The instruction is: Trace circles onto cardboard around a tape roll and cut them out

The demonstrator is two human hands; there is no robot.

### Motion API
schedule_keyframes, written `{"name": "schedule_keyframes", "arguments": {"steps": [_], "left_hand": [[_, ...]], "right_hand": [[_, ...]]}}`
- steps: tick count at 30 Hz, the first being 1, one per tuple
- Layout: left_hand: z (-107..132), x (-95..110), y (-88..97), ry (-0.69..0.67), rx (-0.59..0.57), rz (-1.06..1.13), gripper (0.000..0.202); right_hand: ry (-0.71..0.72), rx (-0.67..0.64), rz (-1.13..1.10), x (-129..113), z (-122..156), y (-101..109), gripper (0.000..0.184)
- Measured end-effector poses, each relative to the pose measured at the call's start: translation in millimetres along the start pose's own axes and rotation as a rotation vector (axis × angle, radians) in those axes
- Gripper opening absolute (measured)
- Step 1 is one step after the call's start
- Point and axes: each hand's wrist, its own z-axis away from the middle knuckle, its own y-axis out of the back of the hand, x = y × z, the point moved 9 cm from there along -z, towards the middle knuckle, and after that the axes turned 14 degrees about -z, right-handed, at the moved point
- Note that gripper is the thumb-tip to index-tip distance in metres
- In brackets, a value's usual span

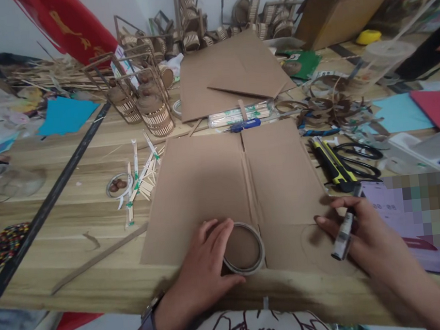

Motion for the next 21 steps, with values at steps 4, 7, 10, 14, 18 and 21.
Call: {"name": "schedule_keyframes", "arguments": {"steps": [4, 7, 10, 14, 18, 21], "left_hand": [[-1.5, 5.8, -6.8, -0.012, -0.058, 0.036, 0.11], [-3.5, 7.7, -7.8, -0.012, -0.054, 0.058, 0.111], [-5.0, 8.6, -8.6, -0.009, -0.055, 0.065, 0.106], [-5.9, 8.0, -8.1, -0.015, -0.026, 0.06, 0.105], [-4.8, 8.9, -8.7, -0.06, 0.012, 0.06, 0.102], [-3.6, 9.3, -8.8, -0.076, 0.036, 0.055, 0.101]], "right_hand": [[-0.024, -0.064, 0.074, 4.7, -3.5, 5.2, 0.036], [0.212, -0.063, 0.298, -27.7, 1.8, 4.2, 0.025], [0.462, -0.083, 0.609, -67.5, 19.1, -15.0, 0.017], [0.626, -0.203, 0.61, -96.5, 41.9, -51.4, 0.007], [0.568, -0.406, 0.335, -93.7, 47.1, -79.8, 0.01], [0.505, -0.422, 0.215, -89.9, 42.0, -85.1, 0.016]]}}
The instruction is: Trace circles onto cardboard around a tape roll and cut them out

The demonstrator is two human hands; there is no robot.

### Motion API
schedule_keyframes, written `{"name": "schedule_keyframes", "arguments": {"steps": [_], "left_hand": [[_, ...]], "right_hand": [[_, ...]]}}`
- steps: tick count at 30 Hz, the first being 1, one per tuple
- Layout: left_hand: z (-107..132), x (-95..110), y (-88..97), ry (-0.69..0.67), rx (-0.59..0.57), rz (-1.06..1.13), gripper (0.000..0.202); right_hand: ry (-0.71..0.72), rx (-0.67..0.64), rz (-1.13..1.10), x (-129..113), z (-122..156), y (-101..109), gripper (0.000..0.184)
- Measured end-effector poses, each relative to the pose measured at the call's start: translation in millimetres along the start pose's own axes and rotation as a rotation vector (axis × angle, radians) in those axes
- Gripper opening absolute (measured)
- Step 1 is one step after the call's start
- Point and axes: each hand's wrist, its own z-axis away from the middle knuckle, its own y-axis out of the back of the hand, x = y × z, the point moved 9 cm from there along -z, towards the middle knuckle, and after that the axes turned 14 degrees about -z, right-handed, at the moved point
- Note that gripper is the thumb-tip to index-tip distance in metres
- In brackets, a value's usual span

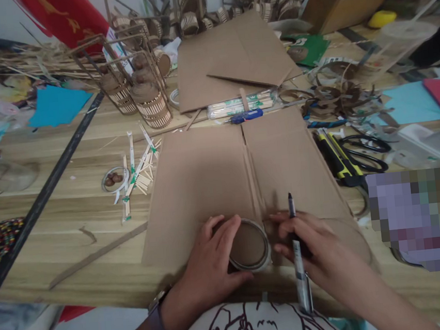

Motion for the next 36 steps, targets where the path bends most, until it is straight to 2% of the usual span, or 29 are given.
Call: {"name": "schedule_keyframes", "arguments": {"steps": [8, 17, 26, 36], "left_hand": [[-0.1, 0.7, 0.6, -0.023, 0.028, -0.014, 0.1], [3.2, 1.2, 0.4, -0.051, 0.044, -0.011, 0.108], [4.5, 2.7, 0.6, -0.075, 0.069, -0.047, 0.096], [2.1, 3.1, 2.5, -0.061, 0.068, -0.001, 0.096]], "right_hand": [[-0.027, 0.011, -0.135, 0.8, -5.4, -4.6, 0.017], [-0.006, -0.034, -0.13, 0.8, -3.3, -10.6, 0.023], [-0.048, -0.064, -0.144, 6.4, -0.2, -10.7, 0.02], [-0.056, -0.056, -0.159, 7.8, 2.4, -10.8, 0.024]]}}
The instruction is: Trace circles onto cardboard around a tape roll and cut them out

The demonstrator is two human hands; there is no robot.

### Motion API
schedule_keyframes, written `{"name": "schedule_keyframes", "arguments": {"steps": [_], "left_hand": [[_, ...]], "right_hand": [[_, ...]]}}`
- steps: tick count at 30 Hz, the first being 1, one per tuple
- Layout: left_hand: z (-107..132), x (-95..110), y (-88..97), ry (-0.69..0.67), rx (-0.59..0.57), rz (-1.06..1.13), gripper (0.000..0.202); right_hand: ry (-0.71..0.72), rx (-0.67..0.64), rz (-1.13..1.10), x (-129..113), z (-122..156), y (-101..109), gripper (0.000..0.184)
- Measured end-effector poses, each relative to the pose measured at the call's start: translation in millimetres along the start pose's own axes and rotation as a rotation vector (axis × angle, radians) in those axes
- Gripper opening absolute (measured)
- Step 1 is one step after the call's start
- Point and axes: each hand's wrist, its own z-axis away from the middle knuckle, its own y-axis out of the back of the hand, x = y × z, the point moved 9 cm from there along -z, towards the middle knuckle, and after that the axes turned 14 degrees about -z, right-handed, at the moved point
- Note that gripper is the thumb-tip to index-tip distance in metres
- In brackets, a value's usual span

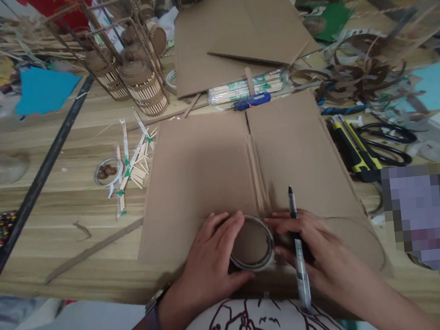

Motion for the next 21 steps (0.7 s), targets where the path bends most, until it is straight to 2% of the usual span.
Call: {"name": "schedule_keyframes", "arguments": {"steps": [21], "left_hand": [[-3.7, 0.5, 0.1, 0.054, -0.037, 0.049, 0.101]], "right_hand": [[0.004, 0.032, -0.022, -2.2, -1.9, 2.0, 0.022]]}}
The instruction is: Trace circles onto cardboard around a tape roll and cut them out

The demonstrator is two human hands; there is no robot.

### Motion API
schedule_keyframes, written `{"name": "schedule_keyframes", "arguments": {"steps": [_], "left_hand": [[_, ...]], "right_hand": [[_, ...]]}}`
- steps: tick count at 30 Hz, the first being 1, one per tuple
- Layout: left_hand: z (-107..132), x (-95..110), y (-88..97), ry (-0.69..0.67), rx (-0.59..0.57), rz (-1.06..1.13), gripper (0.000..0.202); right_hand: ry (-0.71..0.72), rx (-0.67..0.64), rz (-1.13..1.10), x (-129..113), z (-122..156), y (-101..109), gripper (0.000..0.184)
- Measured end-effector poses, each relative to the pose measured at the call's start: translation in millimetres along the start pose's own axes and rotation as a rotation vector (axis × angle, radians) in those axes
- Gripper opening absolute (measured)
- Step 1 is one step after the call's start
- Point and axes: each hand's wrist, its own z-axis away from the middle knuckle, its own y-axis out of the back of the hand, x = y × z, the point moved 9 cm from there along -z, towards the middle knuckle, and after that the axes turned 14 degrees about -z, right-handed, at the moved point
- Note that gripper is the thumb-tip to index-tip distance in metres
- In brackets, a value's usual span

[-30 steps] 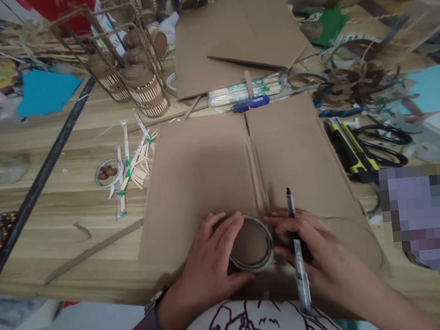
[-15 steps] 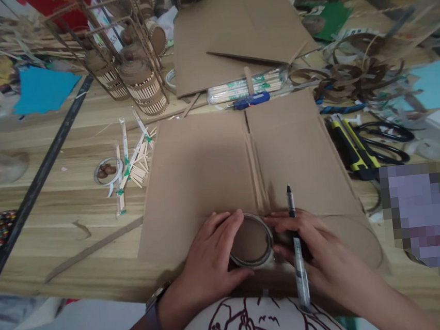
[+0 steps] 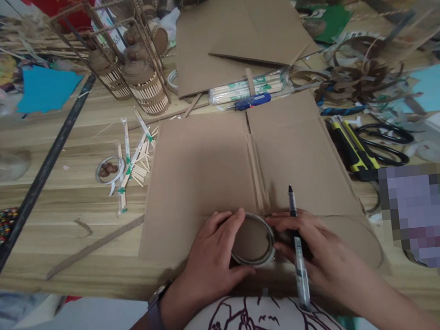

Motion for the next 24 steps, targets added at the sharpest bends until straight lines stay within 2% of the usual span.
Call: {"name": "schedule_keyframes", "arguments": {"steps": [16, 24], "left_hand": [[0.9, 2.3, 1.8, -0.034, 0.026, 0.022, 0.103], [2.7, 2.3, 3.3, -0.036, 0.05, 0.042, 0.088]], "right_hand": [[0.002, -0.039, 0.048, -1.3, 0.8, -1.3, 0.021], [0.011, -0.045, 0.054, -1.8, 0.6, -2.2, 0.021]]}}
